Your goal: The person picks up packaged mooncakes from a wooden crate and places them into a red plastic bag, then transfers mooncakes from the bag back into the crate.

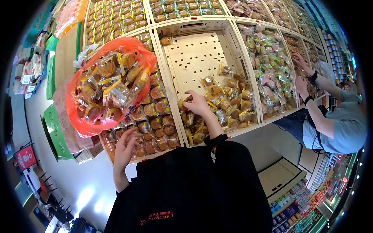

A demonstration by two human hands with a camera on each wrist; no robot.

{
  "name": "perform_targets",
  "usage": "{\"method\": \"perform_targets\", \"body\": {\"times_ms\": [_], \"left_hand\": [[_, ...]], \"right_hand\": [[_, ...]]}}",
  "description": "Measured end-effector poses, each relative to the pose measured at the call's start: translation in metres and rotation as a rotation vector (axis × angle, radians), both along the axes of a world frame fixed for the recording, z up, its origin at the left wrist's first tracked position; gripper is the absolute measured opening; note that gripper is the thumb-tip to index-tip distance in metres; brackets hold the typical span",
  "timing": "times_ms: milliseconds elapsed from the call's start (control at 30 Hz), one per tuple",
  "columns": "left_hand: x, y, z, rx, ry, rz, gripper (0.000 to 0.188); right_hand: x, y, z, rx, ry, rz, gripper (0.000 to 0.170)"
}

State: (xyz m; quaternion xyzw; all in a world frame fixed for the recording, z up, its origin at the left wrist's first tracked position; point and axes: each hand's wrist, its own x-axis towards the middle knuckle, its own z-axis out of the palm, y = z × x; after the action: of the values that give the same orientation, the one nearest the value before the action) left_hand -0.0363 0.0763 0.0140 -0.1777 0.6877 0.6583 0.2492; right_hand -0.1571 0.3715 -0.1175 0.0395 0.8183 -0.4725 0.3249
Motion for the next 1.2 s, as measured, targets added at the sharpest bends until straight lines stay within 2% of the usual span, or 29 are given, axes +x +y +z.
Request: {"method": "perform_targets", "body": {"times_ms": [100,167,200,300,367,433,467,500,567,600,633,700,733,833,867,1000,1100,1200], "left_hand": [[0.004,0.003,-0.004,-0.009,0.014,0.002,0.035],[0.005,0.005,-0.005,-0.025,0.033,-0.009,0.034],[0.005,0.007,-0.005,-0.01,0.053,-0.022,0.035],[0.006,0.011,0.001,-0.007,0.063,-0.051,0.035],[0.007,0.011,0.005,0.004,0.057,-0.053,0.036],[0.007,0.011,0.008,0.009,0.043,-0.056,0.037],[0.006,0.012,0.009,0.015,0.026,-0.058,0.039],[0.006,0.014,0.009,0.009,0.026,-0.051,0.039],[0.004,0.022,0.008,0.019,0.185,-0.07,0.047],[0.001,0.026,0.009,0.019,0.262,-0.082,0.057],[-0.003,0.034,0.027,0.09,0.136,-0.038,0.06],[-0.006,0.036,0.03,0.106,0.194,-0.073,0.064],[-0.007,0.04,0.028,0.108,0.308,-0.035,0.055],[-0.006,0.033,0.028,-0.031,0.189,0.0,0.045],[-0.006,0.031,0.023,-0.028,0.293,0.057,0.035],[-0.004,0.022,0.028,0.125,0.196,0.201,0.027],[-0.003,0.017,0.023,0.197,0.206,0.238,0.022],[-0.003,0.018,0.023,0.179,0.228,0.232,0.019]], "right_hand": [[0.01,0.008,-0.007,0.0,0.144,-0.008,0.052],[0.01,0.009,-0.012,0.089,0.27,0.265,0.054],[0.006,0.005,0.003,0.16,0.183,0.371,0.053],[-0.001,0.009,0.011,0.071,0.211,0.413,0.05],[0.004,0.013,0.016,-0.01,0.26,0.343,0.046],[0.008,0.012,0.043,-0.175,0.224,0.077,0.04],[0.011,0.01,0.057,-0.343,0.075,0.003,0.036],[0.014,0.005,0.075,-0.348,0.073,0.01,0.036],[0.02,-0.008,0.106,-0.497,0.047,0.03,0.039],[0.025,-0.016,0.11,-0.57,0.077,0.059,0.038],[0.03,-0.028,0.123,-0.637,-0.021,0.041,0.032],[0.037,-0.048,0.129,-0.528,0.055,0.145,0.026],[0.041,-0.059,0.139,-0.508,0.059,0.156,0.023],[0.048,-0.079,0.151,-0.557,-0.068,0.138,0.024],[0.048,-0.082,0.149,-0.61,-0.095,0.131,0.023],[0.049,-0.084,0.15,-0.727,-0.09,0.178,0.02],[0.051,-0.084,0.161,-0.691,-0.082,0.197,0.021],[0.05,-0.081,0.169,-0.581,0.036,0.288,0.021]]}}
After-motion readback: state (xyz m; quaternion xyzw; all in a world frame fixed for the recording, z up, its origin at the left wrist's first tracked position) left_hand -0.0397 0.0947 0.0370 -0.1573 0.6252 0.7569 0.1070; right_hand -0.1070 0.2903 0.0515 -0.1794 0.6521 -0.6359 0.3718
